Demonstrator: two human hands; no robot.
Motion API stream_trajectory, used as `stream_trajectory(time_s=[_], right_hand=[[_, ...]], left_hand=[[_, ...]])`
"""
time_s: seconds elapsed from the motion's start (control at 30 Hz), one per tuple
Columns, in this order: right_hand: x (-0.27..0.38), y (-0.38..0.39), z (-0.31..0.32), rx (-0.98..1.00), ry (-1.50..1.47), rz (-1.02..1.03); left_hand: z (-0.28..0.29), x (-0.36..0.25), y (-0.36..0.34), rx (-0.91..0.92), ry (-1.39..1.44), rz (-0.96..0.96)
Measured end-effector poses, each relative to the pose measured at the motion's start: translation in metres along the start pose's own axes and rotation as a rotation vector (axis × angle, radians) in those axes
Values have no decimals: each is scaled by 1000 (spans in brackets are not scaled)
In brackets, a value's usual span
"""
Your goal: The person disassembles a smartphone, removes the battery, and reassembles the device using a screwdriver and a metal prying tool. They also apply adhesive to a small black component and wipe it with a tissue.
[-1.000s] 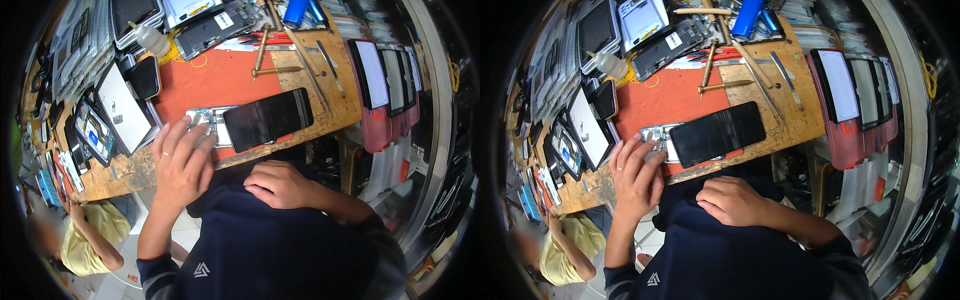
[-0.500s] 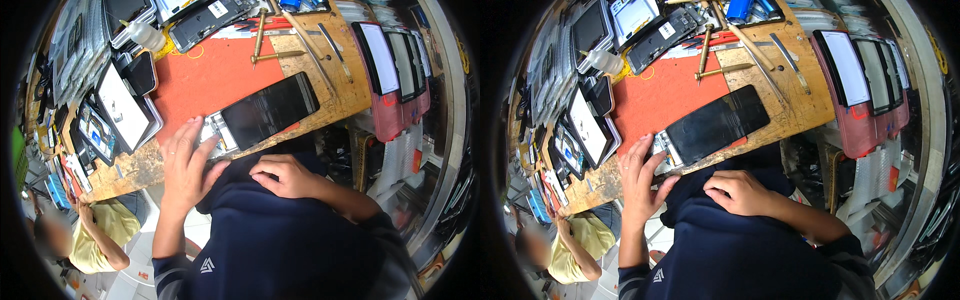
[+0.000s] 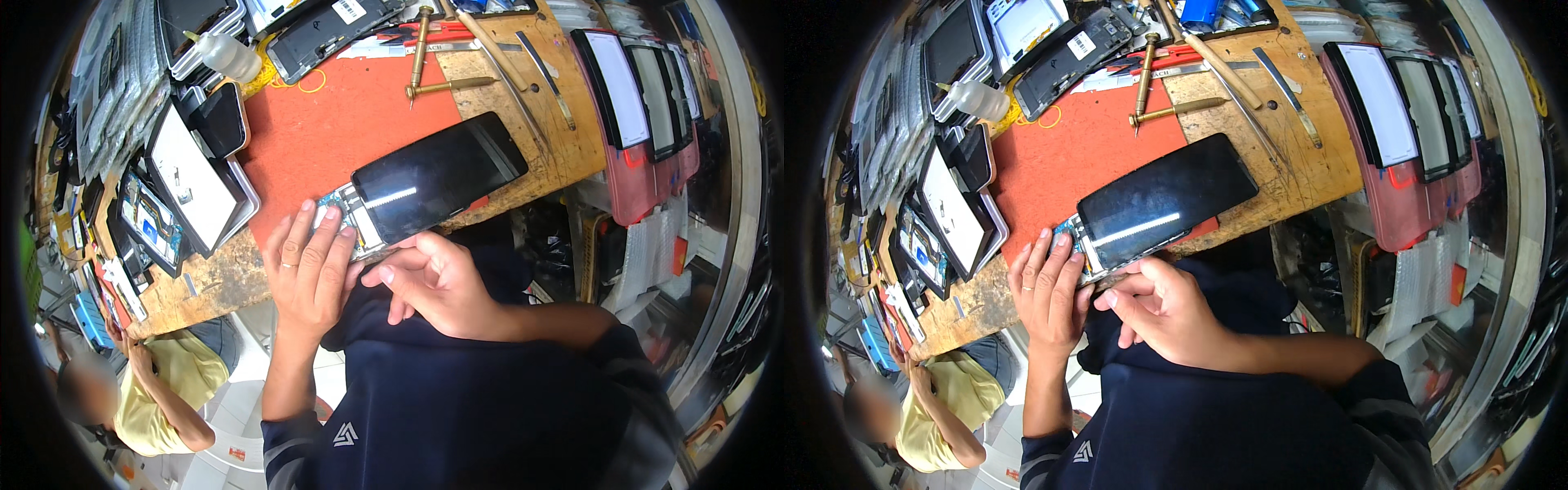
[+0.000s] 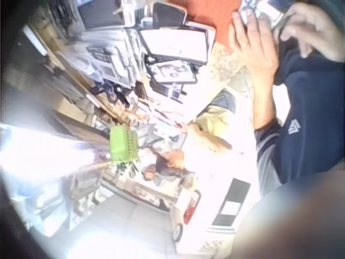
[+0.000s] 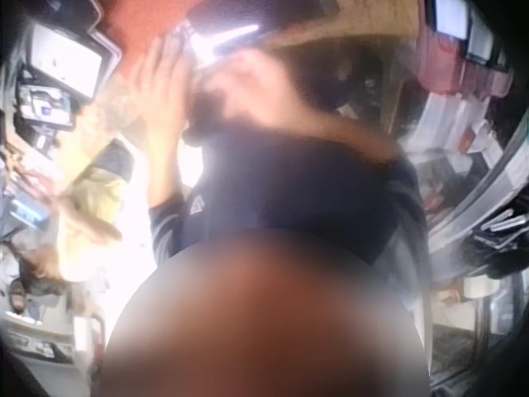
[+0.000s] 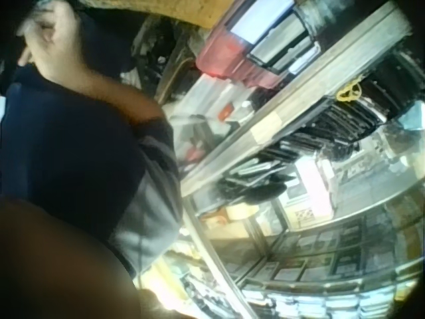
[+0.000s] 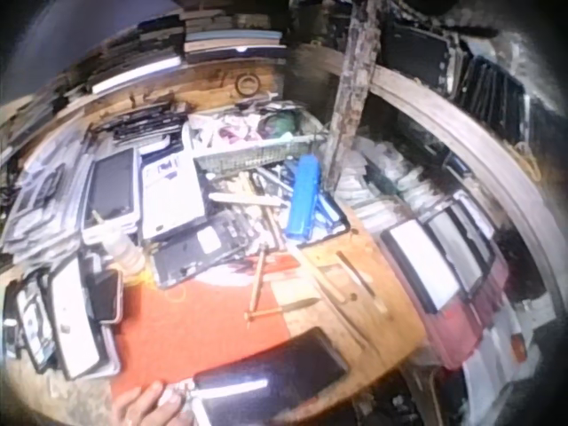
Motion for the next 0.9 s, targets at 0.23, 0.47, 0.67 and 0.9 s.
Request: stream_trajectory(time_s=[0.23,0.47,0.67,0.9], right_hand=[[-11,-9,0,-39,35,8],[-11,-7,2,-69,114,115],[-8,-7,5,-97,162,118],[-12,-7,4,-110,119,139]], left_hand=[[-3,1,-2,-54,75,2],[1,-2,-2,-21,31,13],[-2,-1,-3,-54,64,-13],[-3,-2,-3,-83,94,0]])
Point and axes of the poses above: each hand's wrist, its own y-axis away from the middle knuckle, its own z-axis out of the back of the hand, x = y × z, the point moved 1 cm from there along -y, towards the middle knuckle, and after that the axes turned 9 degrees about x, right-handed, at the moved point
